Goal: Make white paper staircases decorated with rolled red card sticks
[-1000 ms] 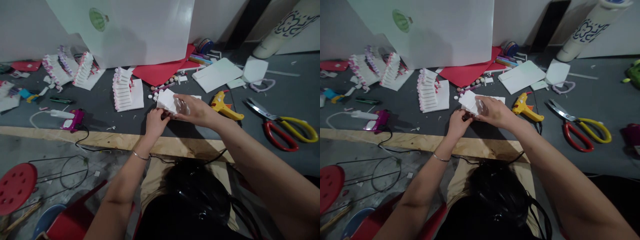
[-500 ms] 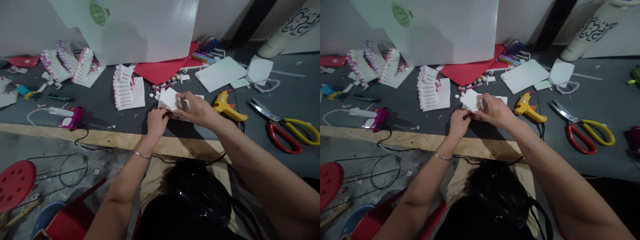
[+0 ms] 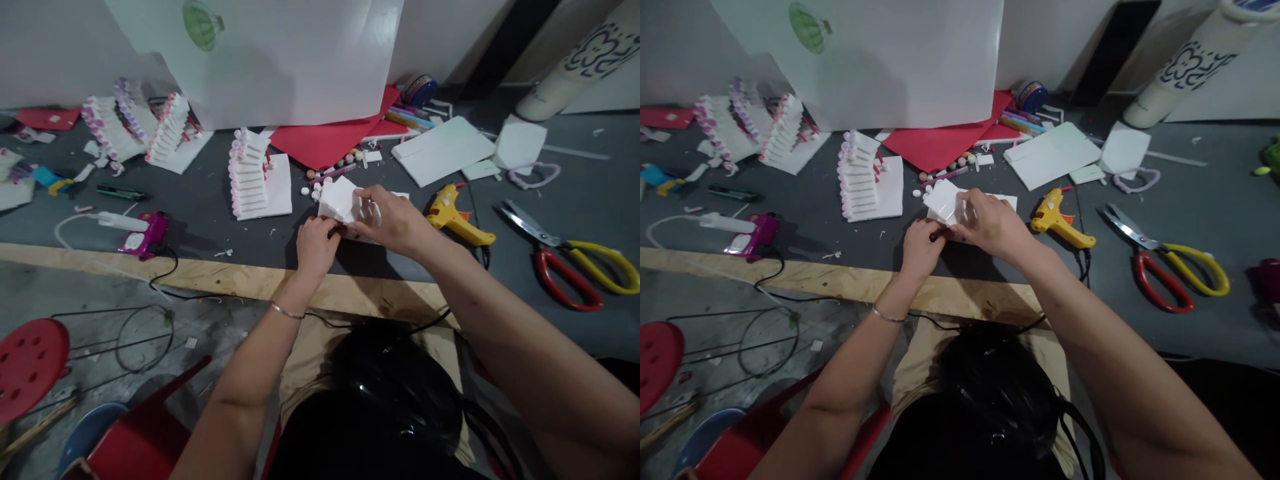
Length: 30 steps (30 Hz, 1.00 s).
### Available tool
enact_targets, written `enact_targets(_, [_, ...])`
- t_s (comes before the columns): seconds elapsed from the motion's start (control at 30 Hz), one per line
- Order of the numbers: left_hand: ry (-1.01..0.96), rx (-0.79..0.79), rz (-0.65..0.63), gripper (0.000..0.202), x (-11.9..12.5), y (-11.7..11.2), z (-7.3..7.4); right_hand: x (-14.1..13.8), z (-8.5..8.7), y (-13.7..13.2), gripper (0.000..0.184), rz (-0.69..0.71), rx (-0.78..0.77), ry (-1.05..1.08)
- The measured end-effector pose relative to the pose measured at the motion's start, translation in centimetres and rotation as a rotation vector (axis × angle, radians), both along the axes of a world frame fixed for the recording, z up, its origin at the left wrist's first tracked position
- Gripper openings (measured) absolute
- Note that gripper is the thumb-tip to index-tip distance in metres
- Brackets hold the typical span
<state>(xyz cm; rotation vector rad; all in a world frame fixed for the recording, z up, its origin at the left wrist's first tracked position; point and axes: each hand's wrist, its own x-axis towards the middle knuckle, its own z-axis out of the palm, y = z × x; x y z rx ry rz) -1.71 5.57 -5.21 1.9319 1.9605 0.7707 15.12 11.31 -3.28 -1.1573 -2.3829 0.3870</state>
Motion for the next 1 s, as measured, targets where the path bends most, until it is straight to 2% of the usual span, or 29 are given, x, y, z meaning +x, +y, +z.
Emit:
enact_targets(0.17, [-0.032, 0.009, -0.019, 0.011, -0.2, -0.1, -0.1, 0.2, 0.4, 0.1, 0.048, 0.027, -0.039, 0.016])
enact_targets(0.6, [-0.025, 0.024, -0.040, 0.010, -0.2, -0.1, -0.6, 0.2, 0.5, 0.0, 0.044, 0.069, 0.005, 0.075])
enact_targets(0.87, [-0.031, 0.065, -0.058, 0.013, -0.8, 0.0, -1.0, -0.4, 0.3, -0.1, 0.044, 0.053, 0.002, 0.149])
enact_targets(1.0, [-0.029, 0.065, -0.050, 0.013, -1.1, 0.1, -1.0, -0.7, 0.6, -0.4, 0.047, -0.002, -0.033, 0.164])
